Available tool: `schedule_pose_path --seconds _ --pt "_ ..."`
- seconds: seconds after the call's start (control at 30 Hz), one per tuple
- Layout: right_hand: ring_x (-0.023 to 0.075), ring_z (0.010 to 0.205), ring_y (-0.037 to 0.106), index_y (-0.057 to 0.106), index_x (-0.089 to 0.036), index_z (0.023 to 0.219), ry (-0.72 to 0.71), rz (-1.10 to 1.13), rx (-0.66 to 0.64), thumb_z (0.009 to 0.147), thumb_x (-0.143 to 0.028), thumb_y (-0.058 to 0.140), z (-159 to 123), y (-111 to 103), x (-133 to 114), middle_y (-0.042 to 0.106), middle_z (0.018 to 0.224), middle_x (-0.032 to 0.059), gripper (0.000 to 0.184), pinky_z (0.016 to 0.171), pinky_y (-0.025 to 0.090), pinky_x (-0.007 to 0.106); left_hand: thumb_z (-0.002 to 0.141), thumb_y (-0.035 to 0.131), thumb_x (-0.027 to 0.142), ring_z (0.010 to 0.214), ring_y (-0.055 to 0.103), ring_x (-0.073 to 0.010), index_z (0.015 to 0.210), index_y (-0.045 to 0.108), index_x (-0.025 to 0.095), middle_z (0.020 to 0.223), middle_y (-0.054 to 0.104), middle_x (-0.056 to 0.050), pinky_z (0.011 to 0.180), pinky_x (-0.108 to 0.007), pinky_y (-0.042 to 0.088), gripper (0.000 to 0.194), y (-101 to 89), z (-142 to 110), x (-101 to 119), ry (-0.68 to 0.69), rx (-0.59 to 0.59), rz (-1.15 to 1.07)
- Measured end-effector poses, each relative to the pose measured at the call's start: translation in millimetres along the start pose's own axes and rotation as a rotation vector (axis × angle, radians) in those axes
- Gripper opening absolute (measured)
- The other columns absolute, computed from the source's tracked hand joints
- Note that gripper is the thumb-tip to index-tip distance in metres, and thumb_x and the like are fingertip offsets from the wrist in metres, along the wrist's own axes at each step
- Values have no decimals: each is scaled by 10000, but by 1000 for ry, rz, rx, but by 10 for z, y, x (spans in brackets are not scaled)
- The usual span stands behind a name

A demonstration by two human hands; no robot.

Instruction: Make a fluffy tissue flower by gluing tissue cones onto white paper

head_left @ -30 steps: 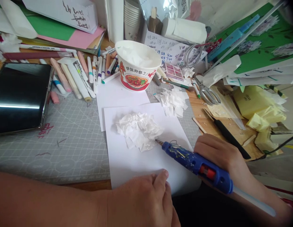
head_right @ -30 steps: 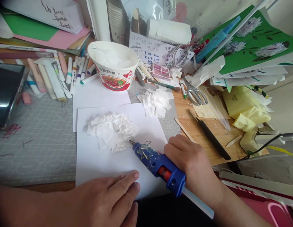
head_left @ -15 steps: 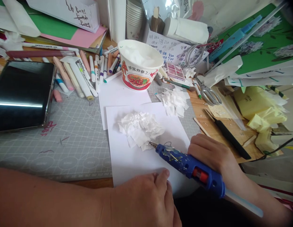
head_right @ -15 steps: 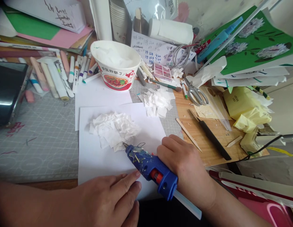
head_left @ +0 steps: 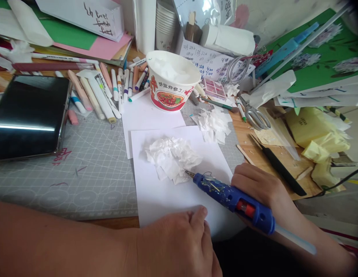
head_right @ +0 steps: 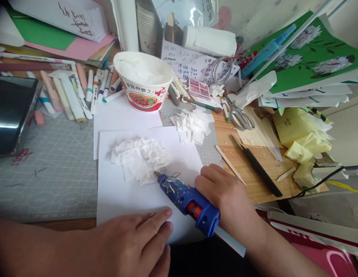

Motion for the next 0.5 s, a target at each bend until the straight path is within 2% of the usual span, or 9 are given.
schedule_pose_path --seconds 0.1,0.17,0.3,0.4,0.5 --pt "198 778 515 562 -193 871 -4 117 -12 920 -303 516 -21 -10 4 580 864 61 129 669 382 343 600 754 303 890 701 -310 841 661 220 886 773 -91 694 -401 554 271 70 -33 26 -55 78 -1" --pt "205 832 544 576 -206 937 -22 154 -1 924 -277 524 -37 -20 -4 610 949 69 89 711 402 351 587 757 305 910 693 -313 833 660 219 880 771 -95 679 -398 554 278 91 -44 49 -73 88 3" --pt "178 671 446 520 -204 804 -47 68 -17 966 -301 460 -56 -8 -19 505 747 35 198 589 323 334 588 754 315 935 686 -319 851 660 218 883 767 -100 655 -392 560 295 77 -39 74 -77 85 8" --pt "161 631 383 422 -202 684 -70 -24 -23 967 -302 443 -47 -6 -47 412 675 7 301 556 277 322 617 739 313 928 686 -320 873 658 216 889 766 -101 675 -402 563 286 71 -34 69 -70 68 8" --pt "163 670 437 471 -190 712 -65 34 -61 952 -259 452 -35 12 -72 482 725 25 250 581 318 318 637 725 287 940 681 -321 895 660 206 929 764 -113 676 -406 561 278 74 -37 51 -75 51 -21"
Point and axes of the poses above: each hand's wrist, its own z-axis towards the middle knuckle, its own y-axis out of the palm, x = y × z, the point moved 5 cm from there along z, towards the middle knuckle
